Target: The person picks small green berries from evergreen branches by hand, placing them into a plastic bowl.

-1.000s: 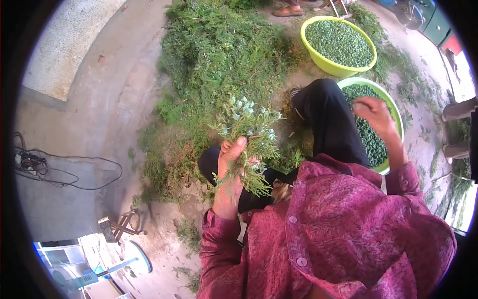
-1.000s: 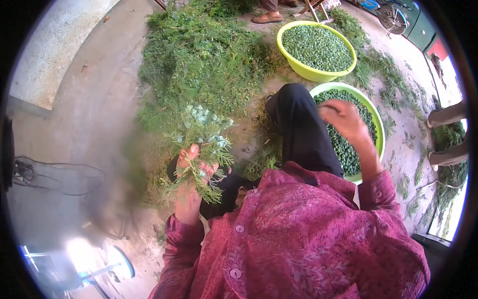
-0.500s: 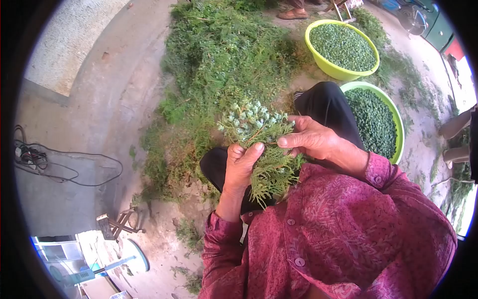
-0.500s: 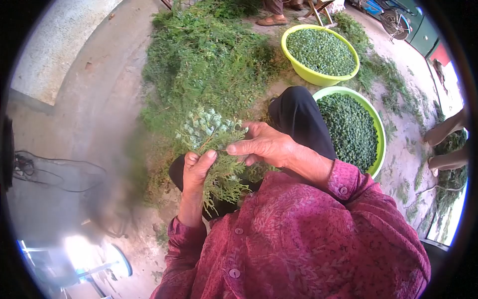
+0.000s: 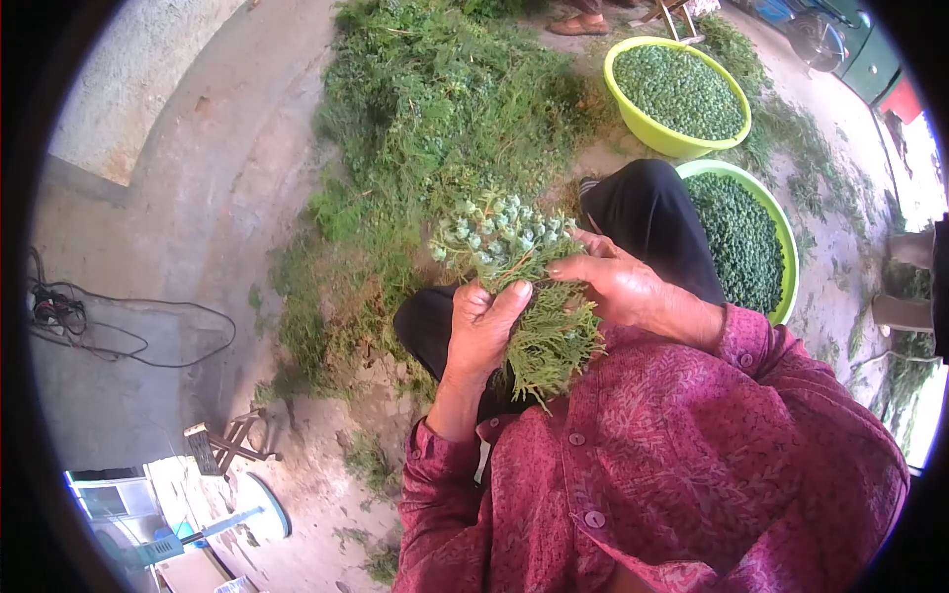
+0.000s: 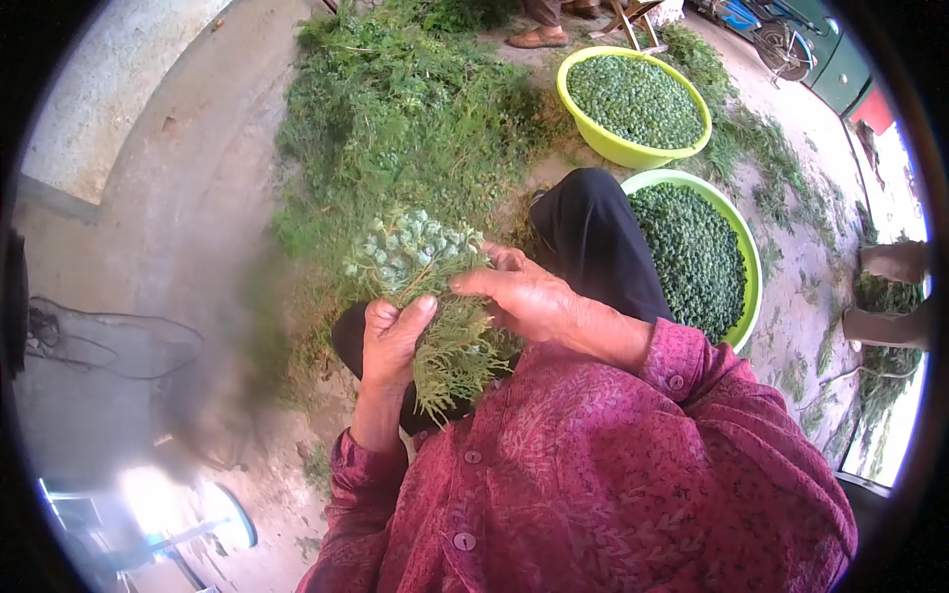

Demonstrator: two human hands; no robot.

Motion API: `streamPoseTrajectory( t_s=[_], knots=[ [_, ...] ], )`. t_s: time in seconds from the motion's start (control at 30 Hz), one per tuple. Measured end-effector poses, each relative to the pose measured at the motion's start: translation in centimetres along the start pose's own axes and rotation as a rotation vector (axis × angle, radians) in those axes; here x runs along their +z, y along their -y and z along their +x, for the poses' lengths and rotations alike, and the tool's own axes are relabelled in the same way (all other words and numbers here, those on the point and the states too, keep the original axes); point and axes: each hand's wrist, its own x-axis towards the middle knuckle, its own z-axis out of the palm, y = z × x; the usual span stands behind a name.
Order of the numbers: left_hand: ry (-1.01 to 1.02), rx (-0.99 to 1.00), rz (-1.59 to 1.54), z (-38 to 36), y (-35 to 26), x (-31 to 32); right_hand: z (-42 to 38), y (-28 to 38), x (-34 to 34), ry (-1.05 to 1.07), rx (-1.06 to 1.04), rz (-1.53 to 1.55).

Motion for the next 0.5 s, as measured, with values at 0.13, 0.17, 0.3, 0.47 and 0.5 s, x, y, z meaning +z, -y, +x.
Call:
streamPoseTrajectory(
  t_s=[0.13, 0.17, 0.3, 0.47, 0.5],
  knots=[
    [0.016, -0.031, 0.016, -0.1, 0.2, -0.2, -0.4, -0.8, -0.2, -0.096, -0.087, -0.308],
    [0.017, -0.032, 0.016, -0.2, 0.2, -0.2, -0.5, -1.0, -0.3, -0.152, -0.170, -0.445],
    [0.023, -0.121, -0.023, -1.0, -0.7, 0.3, -0.5, -0.3, -1.2, 0.116, -0.108, -0.420],
    [0.142, -0.128, 0.093, -1.7, -1.1, 0.1, -3.3, 1.5, -0.5, 0.178, 0.166, -0.494],
    [0.129, -0.152, 0.087, -1.9, -1.4, 0.6, -3.5, 1.4, -0.7, 0.162, 0.194, -0.501]
  ],
)
